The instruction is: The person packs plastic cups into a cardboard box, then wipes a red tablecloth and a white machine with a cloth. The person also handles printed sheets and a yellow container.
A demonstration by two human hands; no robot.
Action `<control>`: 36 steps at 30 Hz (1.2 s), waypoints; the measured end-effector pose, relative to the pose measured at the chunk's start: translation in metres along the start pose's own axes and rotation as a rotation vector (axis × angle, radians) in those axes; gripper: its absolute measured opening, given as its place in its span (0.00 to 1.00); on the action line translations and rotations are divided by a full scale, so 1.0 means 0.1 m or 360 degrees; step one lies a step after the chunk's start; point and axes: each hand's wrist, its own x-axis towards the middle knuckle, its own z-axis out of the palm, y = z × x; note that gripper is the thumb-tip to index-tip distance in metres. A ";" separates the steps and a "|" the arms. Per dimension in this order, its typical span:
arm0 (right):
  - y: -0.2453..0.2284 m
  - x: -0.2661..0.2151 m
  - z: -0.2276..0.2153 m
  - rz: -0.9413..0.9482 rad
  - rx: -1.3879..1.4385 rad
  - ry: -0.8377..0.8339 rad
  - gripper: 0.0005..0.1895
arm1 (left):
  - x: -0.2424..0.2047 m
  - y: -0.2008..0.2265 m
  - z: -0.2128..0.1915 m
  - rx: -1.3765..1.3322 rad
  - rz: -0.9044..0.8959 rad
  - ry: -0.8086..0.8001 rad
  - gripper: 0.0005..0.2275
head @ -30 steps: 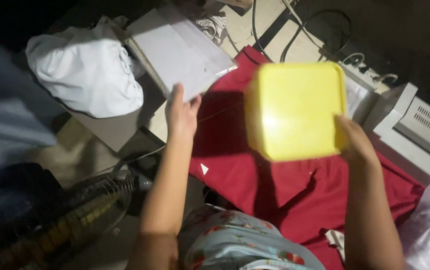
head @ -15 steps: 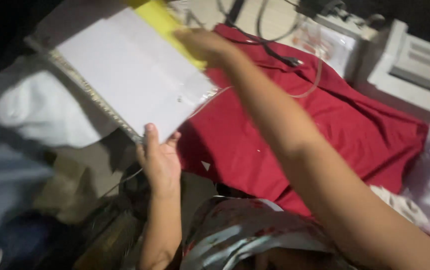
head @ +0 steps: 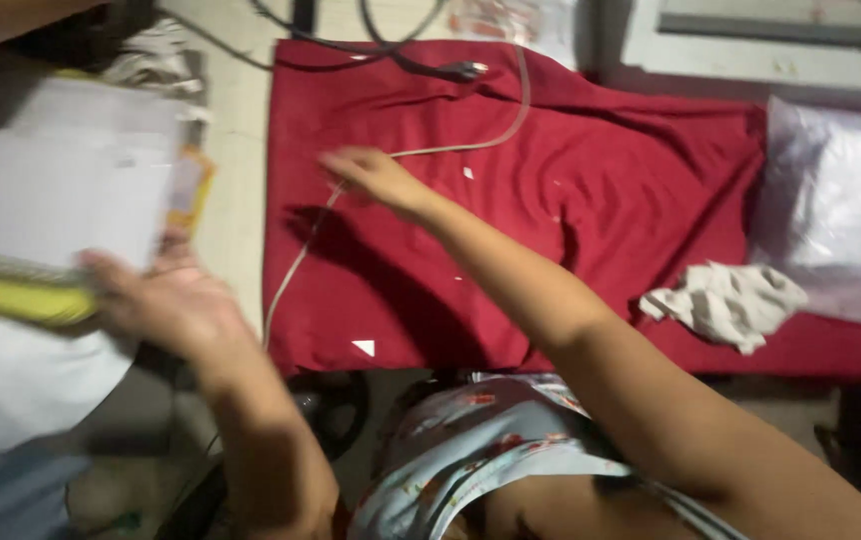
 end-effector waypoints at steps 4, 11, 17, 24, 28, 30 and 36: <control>0.32 -1.84 -0.92 0.0064 -0.0693 0.0649 0.21 | 0.50 0.01 -0.54 0.0199 0.0384 -0.0285 0.28; -0.29 -4.58 -1.58 0.0888 -0.2567 0.1141 0.56 | 0.37 -0.23 -0.92 0.0666 0.0716 -0.0523 0.29; 0.92 -5.59 -2.17 0.1023 -0.2177 0.1315 0.34 | 0.31 -1.05 -1.25 0.0761 0.0453 -0.0313 0.33; -0.01 -5.00 -3.15 0.0153 -0.0880 0.1545 0.20 | -0.41 -2.05 -1.69 0.3104 0.0661 -0.0552 0.34; 0.79 -3.96 -3.52 0.0316 -0.1890 0.1482 0.30 | -0.38 -1.92 -1.35 0.3443 0.0285 -0.0443 0.40; 1.05 -3.52 -3.38 0.0180 -0.2828 0.1362 0.39 | -0.29 -1.89 -1.27 0.3534 0.0189 -0.0436 0.41; 0.91 -2.43 -2.40 0.0595 -0.2098 0.1950 0.27 | 0.00 -2.08 -1.63 0.3367 0.0069 -0.0438 0.16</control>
